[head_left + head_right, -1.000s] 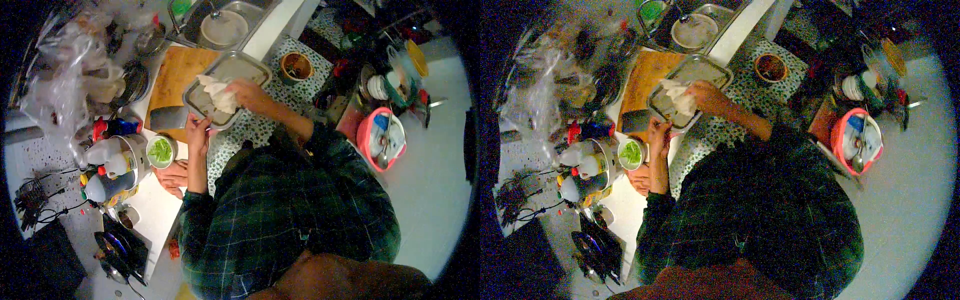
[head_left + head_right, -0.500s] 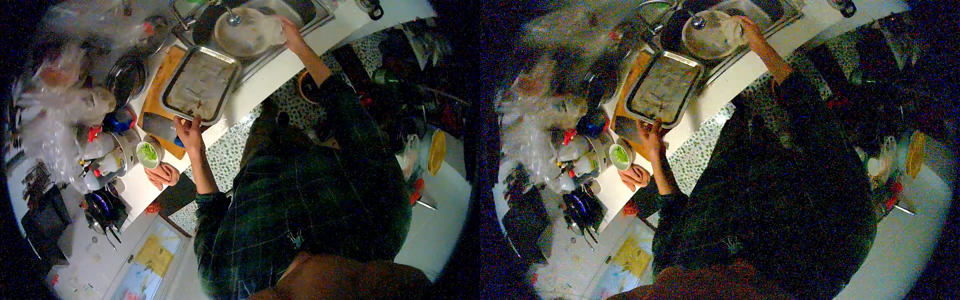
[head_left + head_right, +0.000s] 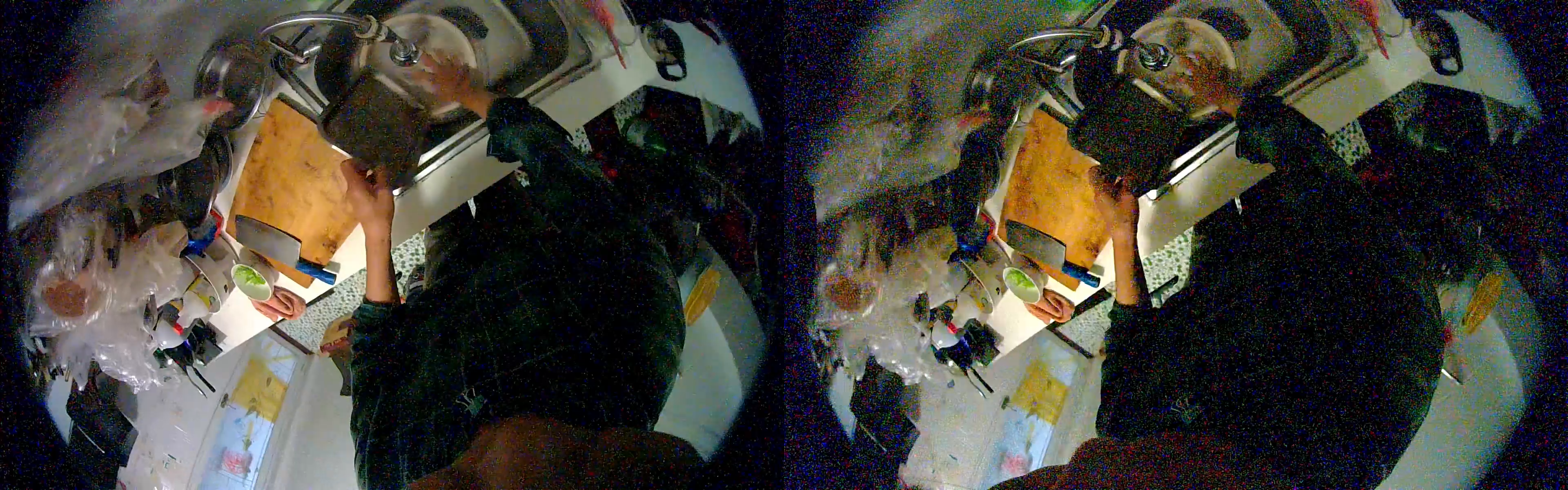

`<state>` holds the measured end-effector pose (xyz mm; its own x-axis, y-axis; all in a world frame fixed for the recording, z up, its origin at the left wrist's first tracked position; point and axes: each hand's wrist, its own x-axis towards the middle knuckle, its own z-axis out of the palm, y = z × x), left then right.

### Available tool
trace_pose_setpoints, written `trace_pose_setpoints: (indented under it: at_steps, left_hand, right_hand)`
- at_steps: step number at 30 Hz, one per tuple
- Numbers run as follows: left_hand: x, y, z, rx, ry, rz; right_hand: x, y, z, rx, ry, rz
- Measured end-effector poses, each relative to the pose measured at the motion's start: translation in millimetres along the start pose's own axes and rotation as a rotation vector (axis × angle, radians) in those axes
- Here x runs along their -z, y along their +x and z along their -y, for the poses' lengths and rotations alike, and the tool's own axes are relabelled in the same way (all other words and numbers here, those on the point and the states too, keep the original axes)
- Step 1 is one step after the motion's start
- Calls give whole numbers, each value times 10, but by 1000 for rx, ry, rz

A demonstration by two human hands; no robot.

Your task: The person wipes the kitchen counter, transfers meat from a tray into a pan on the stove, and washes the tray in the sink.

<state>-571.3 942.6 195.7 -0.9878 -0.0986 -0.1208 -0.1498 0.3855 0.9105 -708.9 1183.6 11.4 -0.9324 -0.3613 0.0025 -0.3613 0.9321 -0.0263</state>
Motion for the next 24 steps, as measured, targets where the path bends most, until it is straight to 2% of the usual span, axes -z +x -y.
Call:
trace_pose_setpoints:
  at_steps: [2, 4, 6, 7, 8, 10, 11, 12, 13, 14, 15, 16, 18, 20, 21, 22, 23, 24]
  left_hand:
    - [-191, -24, 58, -45, 175, -83]
    - [-336, -45, 239, -50, 271, -26]
    - [-560, -214, 557, -220, 140, -146]
    - [-582, -268, 481, 62, 78, 6]
    - [-735, -235, 401, 61, 67, 13]
    - [-935, -243, 373, -51, -285, -65]
    - [-1028, -373, 379, 40, -406, -54]
    - [-1115, -491, 420, 35, -409, -47]
    - [-1237, -534, 508, 79, -388, 116]
    - [-1277, -602, 615, 385, -659, 162]
    - [-1317, -679, 756, 713, -920, 115]
    - [-1387, -555, 805, 502, -1150, 75]
    - [-1296, -598, 424, 522, -1236, 97]
    - [-1358, -506, 478, 474, -1244, 155]
    - [-1349, -555, 475, 549, -1237, 181]
    - [-1376, -576, 589, 550, -1234, 168]
    - [-1441, -571, 779, 532, -1177, 143]
    - [-1483, -596, 902, 515, -1121, 119]
  right_hand:
    - [-70, 37, -96, -23, 69, -12]
    - [-43, -13, -172, -62, 197, -55]
    - [-22, -138, -249, -124, 471, -119]
    - [112, -261, -234, -146, 639, -146]
    - [298, -394, -231, -147, 818, -156]
    - [650, -760, -14, -109, 1234, -154]
    - [753, -1010, 172, -43, 1436, -123]
    - [870, -1256, 369, 34, 1565, -88]
    - [948, -1438, 567, 108, 1621, -67]
    - [992, -1527, 726, 165, 1602, -78]
    - [942, -1540, 901, 183, 1531, -98]
    - [813, -1521, 1023, 162, 1379, -165]
    - [481, -1446, 1182, 68, 1192, -228]
    - [350, -1305, 1154, -51, 1111, -236]
    - [379, -1348, 899, 36, 669, -236]
    - [397, -1294, 758, 96, 795, -329]
    - [-121, -1238, 599, 182, 920, -279]
    - [474, -1287, 390, -7, 770, 9]
